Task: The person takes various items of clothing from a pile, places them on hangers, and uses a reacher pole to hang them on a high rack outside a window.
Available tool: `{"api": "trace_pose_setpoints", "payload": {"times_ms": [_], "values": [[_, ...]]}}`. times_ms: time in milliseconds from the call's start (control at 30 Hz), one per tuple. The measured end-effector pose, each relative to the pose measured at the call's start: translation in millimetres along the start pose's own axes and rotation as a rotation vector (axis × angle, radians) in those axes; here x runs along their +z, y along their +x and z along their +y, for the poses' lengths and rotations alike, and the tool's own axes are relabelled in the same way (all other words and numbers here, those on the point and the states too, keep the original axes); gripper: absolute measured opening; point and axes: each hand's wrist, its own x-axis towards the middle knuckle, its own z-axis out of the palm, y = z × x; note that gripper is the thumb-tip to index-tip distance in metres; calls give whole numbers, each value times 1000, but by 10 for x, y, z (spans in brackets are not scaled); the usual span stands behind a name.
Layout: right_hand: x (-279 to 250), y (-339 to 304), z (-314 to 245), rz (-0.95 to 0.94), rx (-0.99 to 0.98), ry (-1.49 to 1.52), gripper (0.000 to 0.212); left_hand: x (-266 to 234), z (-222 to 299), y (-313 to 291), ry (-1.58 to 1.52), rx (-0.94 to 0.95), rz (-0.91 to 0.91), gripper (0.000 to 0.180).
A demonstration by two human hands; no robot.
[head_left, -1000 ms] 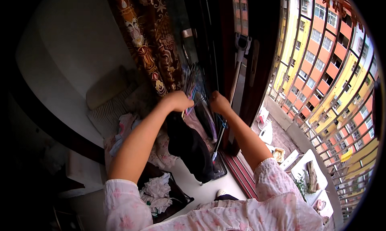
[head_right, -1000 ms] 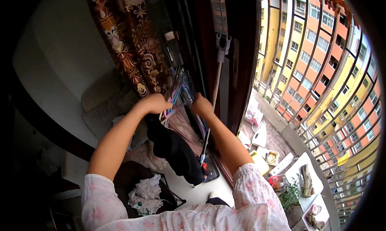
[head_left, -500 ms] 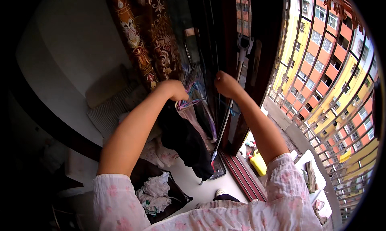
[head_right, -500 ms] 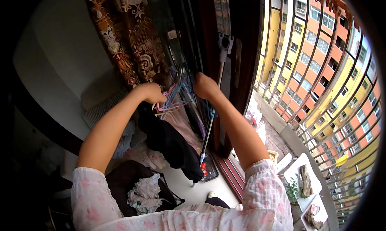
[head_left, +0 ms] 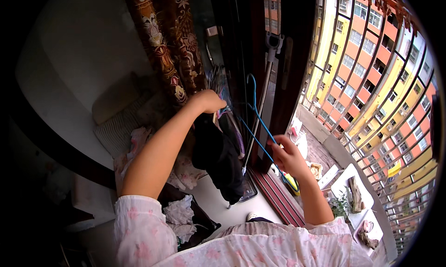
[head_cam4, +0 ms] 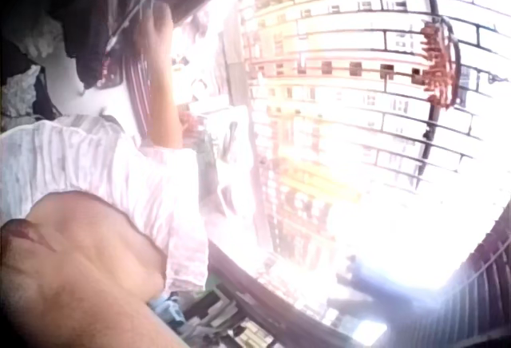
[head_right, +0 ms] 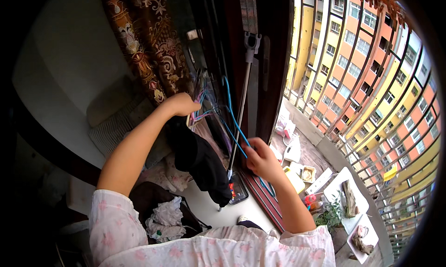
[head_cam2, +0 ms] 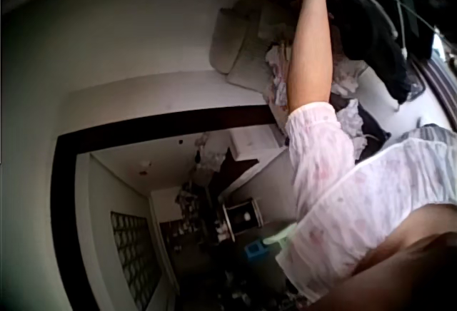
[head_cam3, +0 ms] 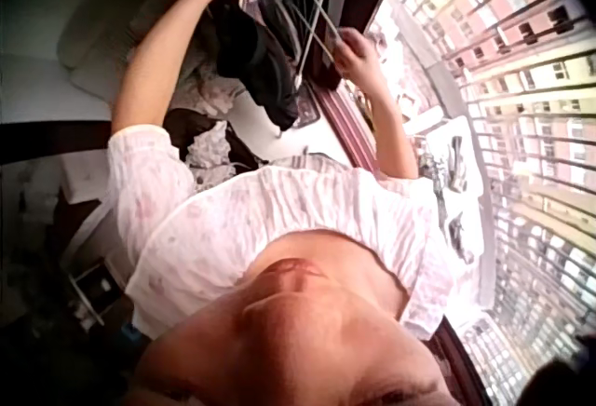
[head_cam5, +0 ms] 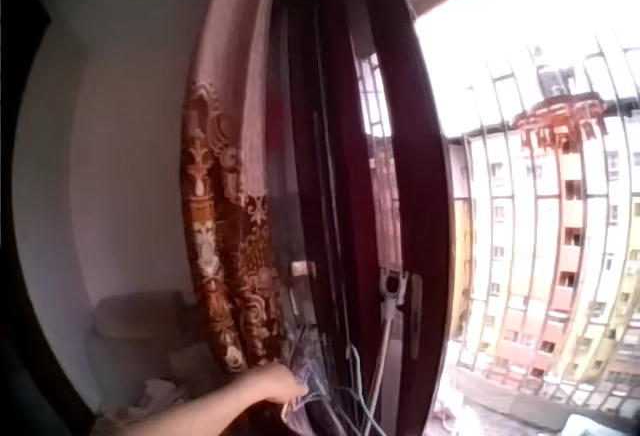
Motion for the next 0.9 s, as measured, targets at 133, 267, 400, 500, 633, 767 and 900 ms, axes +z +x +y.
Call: {"api": "trace_pose_setpoints", "payload": {"times_ms": [133, 267, 400, 500, 633, 767, 900], "values": [[69, -459, 42, 30, 36, 147, 15, 161, 127, -25, -269, 73, 98, 40], [16, -859, 44, 98, -60, 184, 14, 384, 358, -35, -496, 28, 53, 37], [95, -1283, -22, 185, -184, 201, 12, 424, 469, -74, -560, -20, 117, 37], [173, -1534, 55, 308, -295, 140, 12, 560, 408, -136, -445, 155, 72, 53], [313, -1594, 89, 590, -342, -12, 10, 1127, 99, -210, -335, 287, 59, 73], [195, -1778, 234, 823, -265, -246, 13, 1222, -59, -772, -754, 427, -326, 34], [386, -2026, 149, 998, -361, -107, 32, 1021, -218, -1205, -1121, 629, -508, 42]]}}
